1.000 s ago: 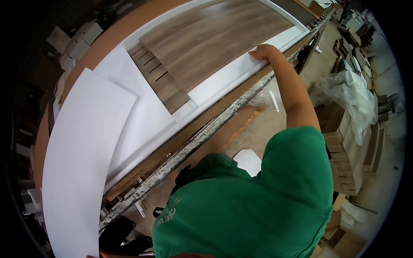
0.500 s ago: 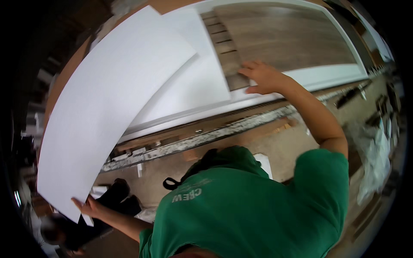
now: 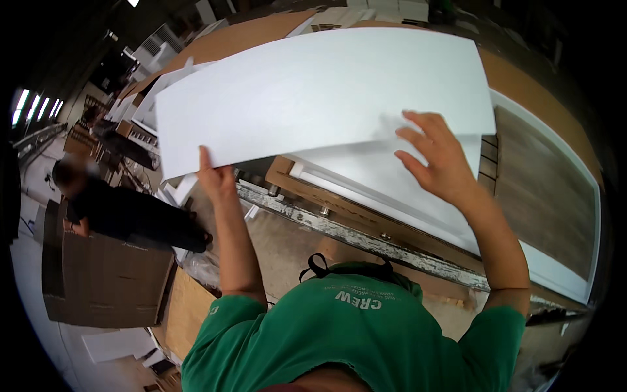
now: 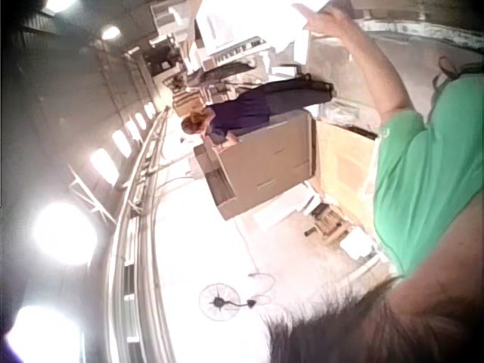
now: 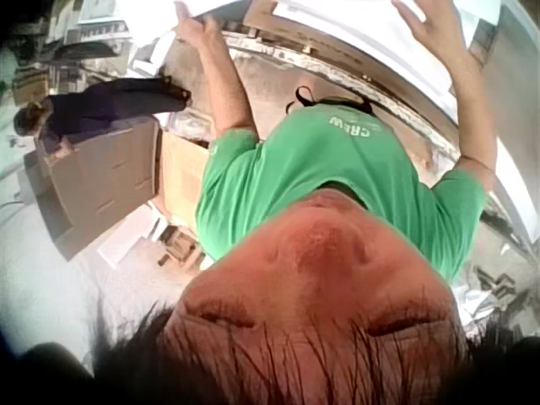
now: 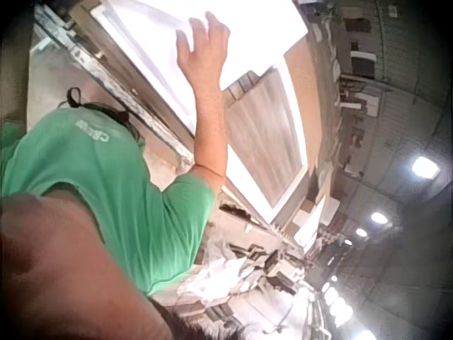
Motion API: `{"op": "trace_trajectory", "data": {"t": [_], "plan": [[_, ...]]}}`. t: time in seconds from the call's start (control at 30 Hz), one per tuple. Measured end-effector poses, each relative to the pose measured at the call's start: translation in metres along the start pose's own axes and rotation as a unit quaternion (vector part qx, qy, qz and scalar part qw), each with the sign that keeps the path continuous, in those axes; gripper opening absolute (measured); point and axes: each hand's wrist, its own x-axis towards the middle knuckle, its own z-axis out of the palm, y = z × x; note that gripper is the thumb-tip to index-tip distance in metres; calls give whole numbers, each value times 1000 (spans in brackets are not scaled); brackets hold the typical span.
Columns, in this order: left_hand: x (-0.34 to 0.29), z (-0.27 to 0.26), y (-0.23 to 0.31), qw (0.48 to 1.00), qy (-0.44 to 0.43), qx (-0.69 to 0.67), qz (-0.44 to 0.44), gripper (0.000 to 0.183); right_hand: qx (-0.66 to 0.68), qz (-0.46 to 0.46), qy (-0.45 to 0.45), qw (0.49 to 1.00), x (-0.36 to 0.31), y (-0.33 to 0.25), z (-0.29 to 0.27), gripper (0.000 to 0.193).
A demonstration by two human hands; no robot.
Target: The person packs wooden furniture panels into a large cardboard box on a conveyor belt, inserting foam protective sheets between the layers and along the edges.
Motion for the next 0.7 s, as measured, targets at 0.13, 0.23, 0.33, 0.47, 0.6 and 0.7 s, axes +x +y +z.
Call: {"op": "trace_trajectory", "data": {"t": [0.13,0.23,0.33,0.47,0.6,0.7], "plan": [[-24,28,-22,978,74,-84,-174,35,120,-13,-216,969,2,-24,60,20],[-56,52,-35,956,37,-108,-269,40,307,357,-322,821,34,-10,95,46],[-79,69,-42,927,-7,-143,-347,39,526,296,-123,787,52,-16,117,44],[-86,81,-52,892,-72,-188,-404,35,609,342,-94,710,67,-16,135,43],[-90,88,-53,845,-61,-258,-464,39,711,292,-60,637,65,-7,126,45],[-106,101,-48,851,-102,-229,-462,41,745,356,11,564,62,3,122,36]]}}
